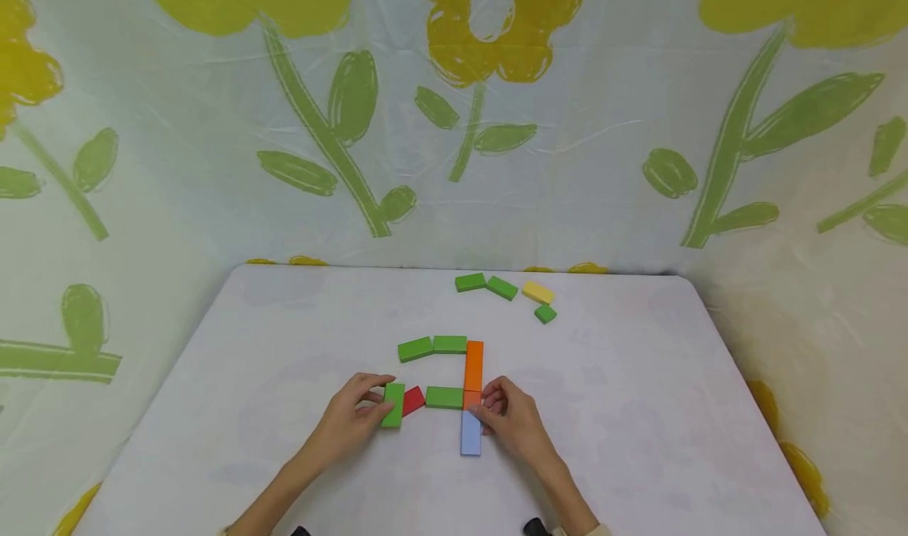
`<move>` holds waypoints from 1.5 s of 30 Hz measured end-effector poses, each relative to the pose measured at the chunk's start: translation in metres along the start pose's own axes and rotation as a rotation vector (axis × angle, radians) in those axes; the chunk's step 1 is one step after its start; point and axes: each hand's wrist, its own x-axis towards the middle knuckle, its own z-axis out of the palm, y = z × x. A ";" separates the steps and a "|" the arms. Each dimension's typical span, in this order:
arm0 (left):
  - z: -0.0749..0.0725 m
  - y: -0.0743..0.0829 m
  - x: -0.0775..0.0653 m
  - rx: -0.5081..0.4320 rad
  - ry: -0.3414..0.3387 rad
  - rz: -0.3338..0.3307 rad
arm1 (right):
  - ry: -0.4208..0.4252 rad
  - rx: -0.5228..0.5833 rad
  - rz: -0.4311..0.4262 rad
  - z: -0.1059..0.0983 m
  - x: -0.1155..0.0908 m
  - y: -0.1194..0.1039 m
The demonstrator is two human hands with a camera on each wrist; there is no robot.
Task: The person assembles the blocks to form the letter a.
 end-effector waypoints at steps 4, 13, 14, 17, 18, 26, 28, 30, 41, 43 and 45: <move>-0.003 -0.001 -0.010 -0.005 0.008 -0.026 | -0.003 0.002 -0.006 -0.001 0.000 0.001; -0.005 -0.003 -0.028 0.017 0.009 -0.049 | -0.003 0.020 0.006 0.000 0.001 0.002; -0.005 -0.003 -0.030 0.018 0.006 -0.053 | -0.003 0.020 0.007 0.000 0.001 0.002; -0.005 -0.003 -0.036 0.014 -0.002 -0.058 | -0.004 0.015 0.006 0.000 0.001 0.002; -0.005 -0.003 -0.037 0.011 -0.003 -0.055 | -0.003 0.012 0.006 0.000 0.001 0.002; -0.002 -0.005 -0.046 -0.004 0.009 -0.068 | 0.011 -0.024 0.003 -0.001 0.002 0.002; -0.001 -0.005 -0.047 -0.003 -0.007 -0.091 | 0.014 -0.033 0.000 -0.001 0.002 0.002; -0.001 -0.005 -0.048 -0.005 -0.020 -0.099 | 0.016 -0.040 -0.003 -0.001 0.002 0.003; 0.005 -0.008 -0.047 0.096 -0.065 -0.150 | 0.023 -0.038 0.003 0.000 0.003 0.004; 0.006 -0.008 -0.047 0.082 -0.071 -0.151 | 0.017 -0.036 -0.002 -0.001 0.003 0.004; 0.007 -0.008 -0.047 0.069 -0.068 -0.150 | 0.014 -0.032 -0.003 -0.001 0.002 0.004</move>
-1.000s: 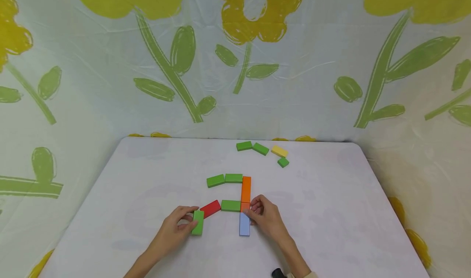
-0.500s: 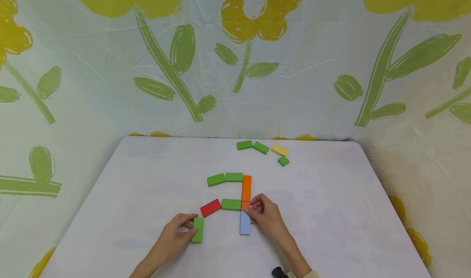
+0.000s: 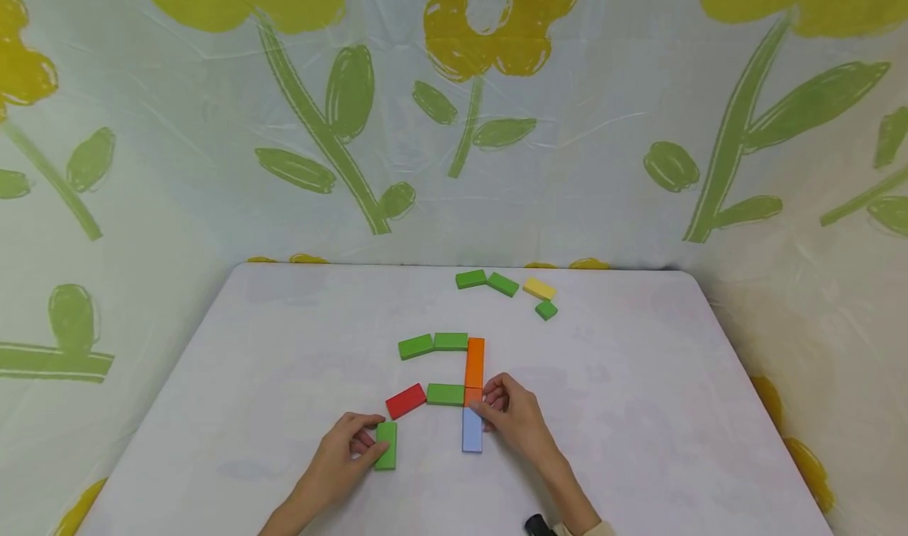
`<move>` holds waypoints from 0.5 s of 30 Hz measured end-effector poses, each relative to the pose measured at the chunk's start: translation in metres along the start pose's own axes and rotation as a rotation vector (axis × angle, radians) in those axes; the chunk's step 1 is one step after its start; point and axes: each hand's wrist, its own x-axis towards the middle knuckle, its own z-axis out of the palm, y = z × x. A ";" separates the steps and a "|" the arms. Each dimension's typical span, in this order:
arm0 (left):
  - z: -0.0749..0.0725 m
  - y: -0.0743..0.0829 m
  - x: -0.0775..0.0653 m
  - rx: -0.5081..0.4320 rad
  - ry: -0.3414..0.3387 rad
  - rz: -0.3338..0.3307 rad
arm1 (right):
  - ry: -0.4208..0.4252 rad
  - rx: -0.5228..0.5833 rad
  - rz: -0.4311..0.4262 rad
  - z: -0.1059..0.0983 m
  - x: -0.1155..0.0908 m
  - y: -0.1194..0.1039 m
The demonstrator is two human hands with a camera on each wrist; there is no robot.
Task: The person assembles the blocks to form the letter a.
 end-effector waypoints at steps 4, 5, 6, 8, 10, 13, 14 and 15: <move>0.002 0.000 0.001 -0.001 0.018 0.006 | -0.002 0.010 -0.002 0.000 0.000 0.000; 0.003 0.000 0.001 0.004 0.023 0.005 | -0.004 0.015 -0.004 0.000 0.000 0.000; 0.004 0.000 0.001 0.009 0.028 0.000 | -0.007 0.021 -0.005 0.000 0.000 0.001; 0.005 0.000 0.001 0.020 0.040 -0.006 | -0.010 0.027 -0.011 0.000 -0.001 0.001; 0.007 0.000 0.001 0.027 0.050 -0.020 | -0.010 0.035 -0.015 0.000 -0.001 0.002; 0.009 0.000 0.002 0.035 0.065 -0.038 | -0.012 0.045 -0.015 0.000 -0.001 0.003; 0.010 0.001 0.002 0.037 0.069 -0.042 | -0.013 0.047 -0.015 0.000 -0.001 0.003; 0.010 0.001 0.002 0.038 0.073 -0.048 | -0.013 0.047 -0.015 0.000 -0.001 0.003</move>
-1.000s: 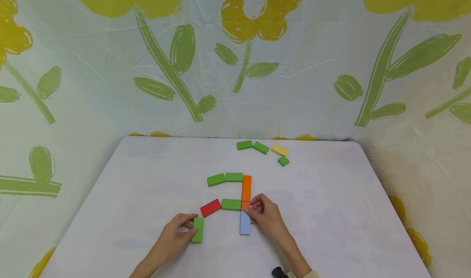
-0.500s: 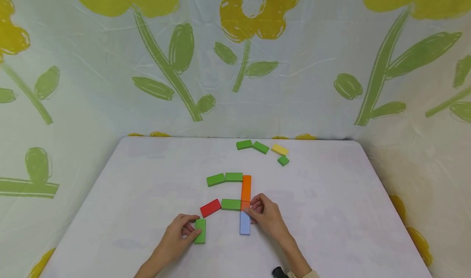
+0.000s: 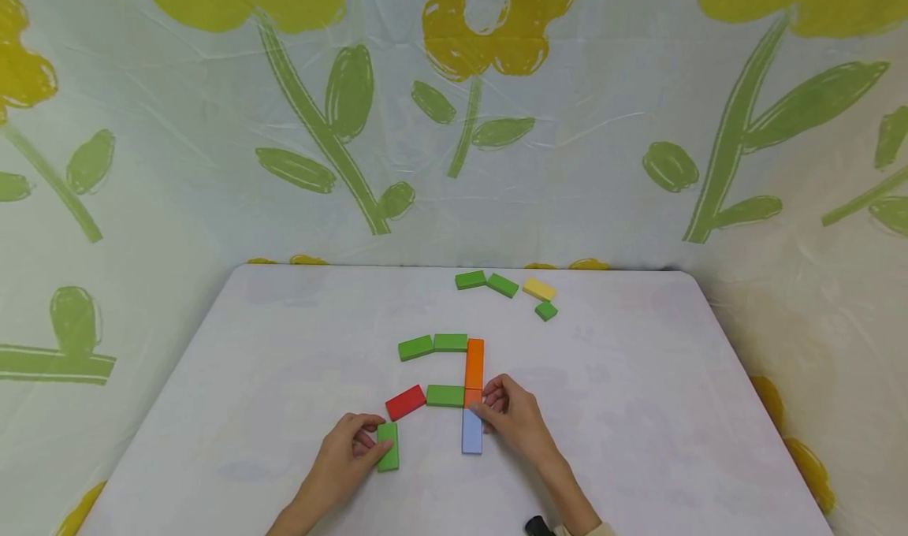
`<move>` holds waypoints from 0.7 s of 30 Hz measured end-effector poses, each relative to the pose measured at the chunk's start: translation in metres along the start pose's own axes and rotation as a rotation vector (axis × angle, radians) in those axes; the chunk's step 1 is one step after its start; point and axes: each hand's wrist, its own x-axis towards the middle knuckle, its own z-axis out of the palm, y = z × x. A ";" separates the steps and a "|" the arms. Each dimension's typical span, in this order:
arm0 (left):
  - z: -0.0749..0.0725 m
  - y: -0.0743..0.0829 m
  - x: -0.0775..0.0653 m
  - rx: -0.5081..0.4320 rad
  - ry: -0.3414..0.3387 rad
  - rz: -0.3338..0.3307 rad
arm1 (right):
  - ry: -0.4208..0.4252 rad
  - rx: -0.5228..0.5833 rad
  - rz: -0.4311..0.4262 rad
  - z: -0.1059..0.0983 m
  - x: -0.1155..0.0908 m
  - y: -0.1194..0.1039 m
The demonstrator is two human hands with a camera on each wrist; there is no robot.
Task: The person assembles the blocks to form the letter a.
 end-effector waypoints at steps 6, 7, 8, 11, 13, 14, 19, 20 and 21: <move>0.001 0.002 -0.001 -0.009 0.021 0.002 | -0.003 0.007 -0.003 0.000 0.000 0.000; 0.001 0.002 -0.001 -0.010 0.023 0.003 | -0.006 0.011 -0.005 0.000 0.000 0.000; 0.001 0.002 -0.001 -0.008 0.024 0.004 | -0.007 0.012 -0.007 -0.001 0.000 0.000; 0.002 0.002 -0.001 -0.005 0.026 0.007 | -0.011 0.010 -0.014 -0.001 0.000 0.000; 0.002 0.002 -0.001 -0.003 0.026 0.009 | -0.015 0.008 -0.017 -0.001 0.000 0.000; 0.001 0.003 -0.001 -0.002 0.025 0.009 | -0.014 0.004 -0.017 -0.001 0.000 0.000; 0.000 0.005 0.000 -0.003 0.016 0.010 | -0.009 -0.012 -0.015 -0.002 0.000 0.000; 0.000 0.005 0.000 -0.001 0.013 0.010 | -0.006 -0.013 -0.017 -0.002 -0.001 0.000; -0.001 0.005 -0.001 0.000 0.012 0.009 | -0.005 -0.016 -0.017 -0.002 -0.001 0.000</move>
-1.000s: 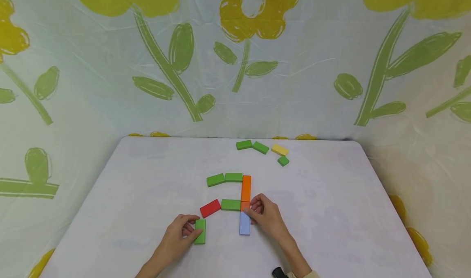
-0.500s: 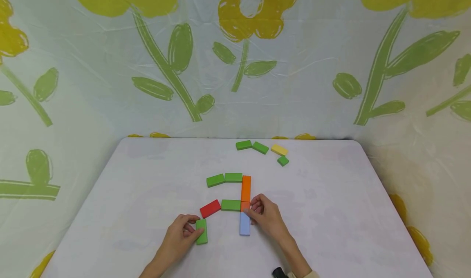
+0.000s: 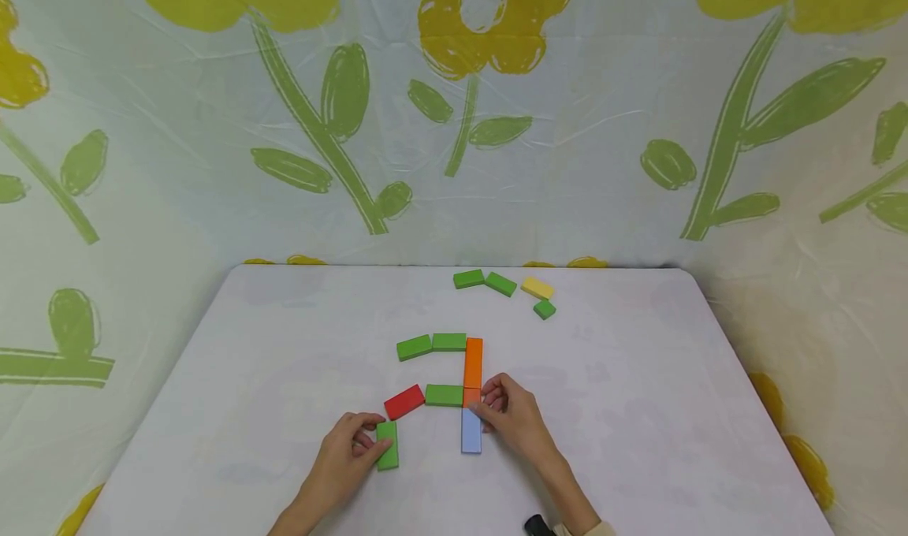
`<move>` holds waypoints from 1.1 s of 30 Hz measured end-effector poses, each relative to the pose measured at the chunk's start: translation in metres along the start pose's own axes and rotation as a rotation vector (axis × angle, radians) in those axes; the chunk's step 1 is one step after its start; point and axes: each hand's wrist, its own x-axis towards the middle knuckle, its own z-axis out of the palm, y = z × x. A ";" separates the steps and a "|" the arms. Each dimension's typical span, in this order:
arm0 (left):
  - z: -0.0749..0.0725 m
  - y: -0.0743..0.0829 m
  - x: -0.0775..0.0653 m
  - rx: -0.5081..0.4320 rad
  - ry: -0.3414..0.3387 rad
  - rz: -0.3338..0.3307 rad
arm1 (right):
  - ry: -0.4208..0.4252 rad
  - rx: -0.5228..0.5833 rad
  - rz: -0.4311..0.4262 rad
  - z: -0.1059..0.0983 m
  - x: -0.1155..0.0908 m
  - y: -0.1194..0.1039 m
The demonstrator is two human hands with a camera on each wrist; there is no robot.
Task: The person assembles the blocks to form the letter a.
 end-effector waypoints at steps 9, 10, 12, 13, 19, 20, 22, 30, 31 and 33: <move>-0.003 -0.002 0.003 0.026 -0.019 -0.020 | 0.005 -0.017 0.004 -0.001 0.001 0.000; -0.003 -0.003 0.004 0.028 -0.023 -0.027 | 0.006 -0.018 0.005 -0.001 0.001 0.000; -0.002 -0.003 0.004 0.030 -0.032 -0.033 | 0.004 -0.015 0.007 -0.002 0.001 0.000; -0.002 -0.003 0.004 0.029 -0.033 -0.032 | 0.004 -0.015 0.004 -0.002 0.001 0.000; 0.000 -0.002 0.004 0.023 -0.024 -0.002 | 0.000 0.007 0.002 -0.002 0.001 -0.002; 0.000 -0.002 0.004 0.021 -0.024 -0.001 | 0.001 0.008 0.001 -0.002 0.001 -0.002; 0.000 -0.002 0.005 0.017 -0.026 -0.002 | 0.001 0.010 -0.001 -0.002 0.001 -0.003; -0.002 -0.001 0.007 0.026 0.015 0.005 | 0.000 -0.010 0.003 -0.001 0.002 0.000; -0.002 -0.001 0.008 0.031 0.032 0.014 | 0.001 -0.013 0.003 -0.001 0.001 0.000; -0.002 -0.001 0.012 0.036 0.069 0.037 | -0.001 -0.009 0.006 -0.001 0.000 0.000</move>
